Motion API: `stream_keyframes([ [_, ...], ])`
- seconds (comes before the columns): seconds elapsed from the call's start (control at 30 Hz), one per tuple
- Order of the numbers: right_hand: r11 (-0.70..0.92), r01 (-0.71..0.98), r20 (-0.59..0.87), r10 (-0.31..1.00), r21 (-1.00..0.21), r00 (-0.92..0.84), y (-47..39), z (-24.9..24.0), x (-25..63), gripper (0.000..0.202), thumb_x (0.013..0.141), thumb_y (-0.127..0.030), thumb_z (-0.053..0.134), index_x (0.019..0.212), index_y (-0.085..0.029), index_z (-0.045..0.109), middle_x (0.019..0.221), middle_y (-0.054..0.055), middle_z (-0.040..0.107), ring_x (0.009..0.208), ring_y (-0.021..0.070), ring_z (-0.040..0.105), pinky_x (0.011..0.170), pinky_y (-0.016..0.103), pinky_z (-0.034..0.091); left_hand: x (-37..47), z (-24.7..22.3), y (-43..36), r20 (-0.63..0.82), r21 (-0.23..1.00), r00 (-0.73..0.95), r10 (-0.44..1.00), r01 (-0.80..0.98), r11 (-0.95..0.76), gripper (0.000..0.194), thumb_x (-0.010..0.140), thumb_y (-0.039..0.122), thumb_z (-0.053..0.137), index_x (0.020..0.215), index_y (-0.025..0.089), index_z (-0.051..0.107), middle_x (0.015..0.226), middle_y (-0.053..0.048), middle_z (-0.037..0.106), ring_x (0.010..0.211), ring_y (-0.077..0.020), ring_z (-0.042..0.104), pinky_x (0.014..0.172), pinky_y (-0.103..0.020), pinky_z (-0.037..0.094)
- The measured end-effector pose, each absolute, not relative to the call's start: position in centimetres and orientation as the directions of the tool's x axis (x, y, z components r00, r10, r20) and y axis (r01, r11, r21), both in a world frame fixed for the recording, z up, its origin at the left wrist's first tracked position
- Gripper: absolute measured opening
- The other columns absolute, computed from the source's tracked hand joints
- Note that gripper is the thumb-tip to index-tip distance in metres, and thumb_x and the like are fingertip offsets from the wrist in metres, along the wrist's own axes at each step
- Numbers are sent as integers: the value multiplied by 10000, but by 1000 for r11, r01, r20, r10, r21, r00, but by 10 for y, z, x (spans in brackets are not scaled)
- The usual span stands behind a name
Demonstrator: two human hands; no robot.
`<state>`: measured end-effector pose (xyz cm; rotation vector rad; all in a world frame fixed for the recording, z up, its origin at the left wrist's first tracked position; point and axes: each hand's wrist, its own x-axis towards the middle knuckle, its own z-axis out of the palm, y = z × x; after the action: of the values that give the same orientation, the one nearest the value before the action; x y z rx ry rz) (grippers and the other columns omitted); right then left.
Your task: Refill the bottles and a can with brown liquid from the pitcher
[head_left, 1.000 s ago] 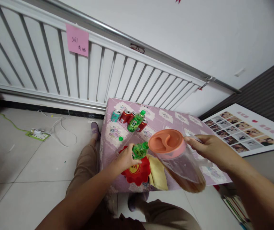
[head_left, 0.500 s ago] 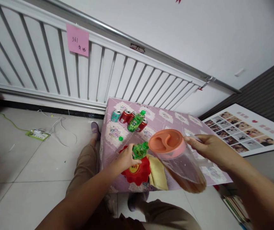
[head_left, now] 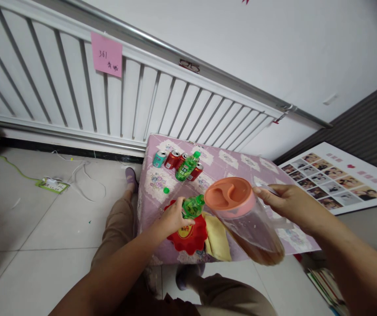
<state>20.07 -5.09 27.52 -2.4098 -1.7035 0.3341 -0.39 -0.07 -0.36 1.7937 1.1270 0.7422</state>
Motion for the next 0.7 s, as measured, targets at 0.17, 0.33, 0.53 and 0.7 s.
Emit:
stream_keyframes([
  [0.17, -337, 903, -86, 942, -266, 326, -51, 275, 201, 777, 578, -987, 483, 565, -217, 582, 570, -14, 444, 590, 168, 409, 585, 330, 345, -4, -3, 0, 26, 888, 415, 910, 409, -211, 729, 736, 295, 899, 1294, 238, 434, 1259, -127, 707, 1190, -340, 699, 972, -434, 552],
  [0.33, -356, 894, -107, 934, -273, 340, -51, 275, 201, 752, 592, -943, 510, 628, -204, 643, 609, 3, 499, 631, 186, 440, 610, 332, 362, -4, -1, 0, 10, 885, 419, 908, 418, -204, 719, 739, 298, 895, 1289, 246, 434, 1256, -118, 709, 1188, -335, 702, 967, -426, 557],
  [0.53, -358, 884, -96, 934, -301, 345, -50, 276, 198, 802, 517, -992, 521, 608, -206, 648, 583, 1, 489, 613, 185, 437, 602, 330, 358, -5, 1, 0, 10, 886, 417, 909, 417, -201, 719, 738, 296, 895, 1293, 235, 442, 1250, -124, 713, 1188, -341, 702, 970, -435, 558],
  [0.7, -340, 882, -84, 940, -326, 331, -51, 278, 197, 822, 487, -1024, 528, 577, -212, 619, 559, -15, 443, 586, 165, 401, 587, 324, 336, -5, 1, -1, 4, 892, 414, 910, 410, -190, 750, 718, 268, 909, 1302, 233, 440, 1262, -125, 710, 1196, -336, 704, 979, -429, 560],
])
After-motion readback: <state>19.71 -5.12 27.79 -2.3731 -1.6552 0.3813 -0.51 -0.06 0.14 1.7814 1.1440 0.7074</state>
